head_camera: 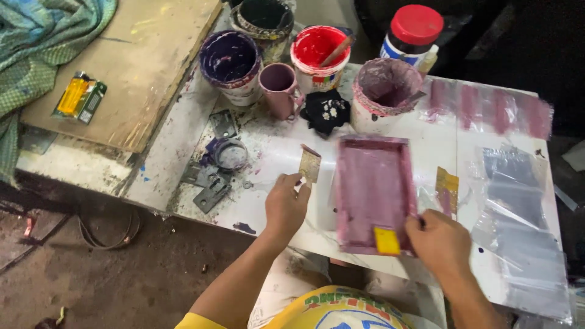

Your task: The person spreads a purple substance inside a rectangular tray using a yellow sponge. They move the sponge back and forth to coat the interior surface evenly. The person then picks up a small wooden block and places it inside the tray.

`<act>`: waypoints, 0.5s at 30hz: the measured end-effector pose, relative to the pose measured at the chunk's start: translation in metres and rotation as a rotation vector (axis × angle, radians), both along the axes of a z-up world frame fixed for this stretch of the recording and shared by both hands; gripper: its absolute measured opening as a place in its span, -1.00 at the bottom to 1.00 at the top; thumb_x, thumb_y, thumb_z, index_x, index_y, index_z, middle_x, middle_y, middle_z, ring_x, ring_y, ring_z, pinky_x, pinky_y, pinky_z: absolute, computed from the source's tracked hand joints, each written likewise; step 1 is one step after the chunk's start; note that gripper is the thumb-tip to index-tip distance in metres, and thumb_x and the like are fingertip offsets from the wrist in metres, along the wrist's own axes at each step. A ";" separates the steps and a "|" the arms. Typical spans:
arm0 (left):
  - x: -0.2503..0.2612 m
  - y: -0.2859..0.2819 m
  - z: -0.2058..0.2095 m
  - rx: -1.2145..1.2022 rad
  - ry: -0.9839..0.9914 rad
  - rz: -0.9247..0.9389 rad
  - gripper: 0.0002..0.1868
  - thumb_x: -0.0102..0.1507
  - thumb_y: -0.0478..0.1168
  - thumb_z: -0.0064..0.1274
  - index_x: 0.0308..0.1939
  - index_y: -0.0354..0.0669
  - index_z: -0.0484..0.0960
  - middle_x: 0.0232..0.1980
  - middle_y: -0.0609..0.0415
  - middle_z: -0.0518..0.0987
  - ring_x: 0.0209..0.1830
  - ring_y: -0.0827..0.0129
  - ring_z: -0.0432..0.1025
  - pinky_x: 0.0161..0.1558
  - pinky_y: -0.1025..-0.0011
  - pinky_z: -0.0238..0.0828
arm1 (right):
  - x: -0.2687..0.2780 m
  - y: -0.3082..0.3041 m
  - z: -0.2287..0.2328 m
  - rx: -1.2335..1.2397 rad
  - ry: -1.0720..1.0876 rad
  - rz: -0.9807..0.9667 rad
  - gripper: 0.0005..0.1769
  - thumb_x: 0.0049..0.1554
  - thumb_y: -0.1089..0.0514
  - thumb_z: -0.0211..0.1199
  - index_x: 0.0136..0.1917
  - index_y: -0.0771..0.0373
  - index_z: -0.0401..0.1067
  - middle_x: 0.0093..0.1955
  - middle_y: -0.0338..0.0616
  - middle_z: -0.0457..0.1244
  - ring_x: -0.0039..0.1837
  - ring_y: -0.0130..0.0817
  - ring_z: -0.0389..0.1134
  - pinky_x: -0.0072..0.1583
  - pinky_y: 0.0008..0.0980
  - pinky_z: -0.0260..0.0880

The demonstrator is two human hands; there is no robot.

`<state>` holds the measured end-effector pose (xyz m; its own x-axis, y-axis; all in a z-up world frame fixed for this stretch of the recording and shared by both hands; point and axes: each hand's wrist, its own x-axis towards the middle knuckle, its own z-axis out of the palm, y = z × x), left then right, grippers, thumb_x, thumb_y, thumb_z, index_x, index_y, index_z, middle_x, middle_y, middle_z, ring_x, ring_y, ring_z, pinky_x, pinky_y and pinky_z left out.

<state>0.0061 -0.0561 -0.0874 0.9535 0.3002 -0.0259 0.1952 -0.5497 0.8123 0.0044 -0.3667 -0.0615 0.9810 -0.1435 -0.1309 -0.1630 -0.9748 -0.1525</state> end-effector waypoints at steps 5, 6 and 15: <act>-0.006 -0.003 0.009 0.443 -0.099 -0.369 -0.56 0.34 -0.10 -0.05 0.30 -0.08 0.41 0.38 -0.05 0.30 0.36 0.02 0.16 0.33 0.02 0.13 | -0.004 -0.025 -0.007 -0.100 -0.064 -0.066 -0.58 0.15 -0.20 0.03 -0.28 0.11 0.46 -0.20 -0.12 0.40 -0.05 0.08 0.41 0.02 -0.09 0.41; -0.006 -0.009 0.033 0.510 0.295 -0.600 -0.44 0.41 0.07 -0.27 0.51 0.18 0.21 0.67 0.11 -0.01 0.63 0.07 -0.15 0.53 -0.07 -0.23 | -0.006 -0.025 -0.005 -0.080 -0.080 -0.086 -0.59 0.14 -0.18 0.05 -0.30 0.13 0.45 -0.20 -0.12 0.40 -0.05 0.10 0.39 0.01 -0.07 0.39; -0.008 -0.031 -0.039 0.606 -0.356 -0.589 -0.48 0.29 0.18 0.01 0.24 0.06 0.58 0.49 -0.14 0.33 0.48 -0.31 0.12 0.23 -0.50 0.01 | -0.010 -0.043 -0.002 -0.083 0.026 -0.173 -0.53 0.19 -0.21 0.03 -0.27 0.17 0.48 -0.27 -0.03 0.43 -0.04 0.02 0.42 0.07 -0.19 0.36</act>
<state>-0.0016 -0.0866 -0.1261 0.8783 -0.3708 0.3018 -0.4584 -0.8324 0.3114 -0.0056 -0.4098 -0.0630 0.9372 -0.3211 -0.1362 -0.3320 -0.9409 -0.0664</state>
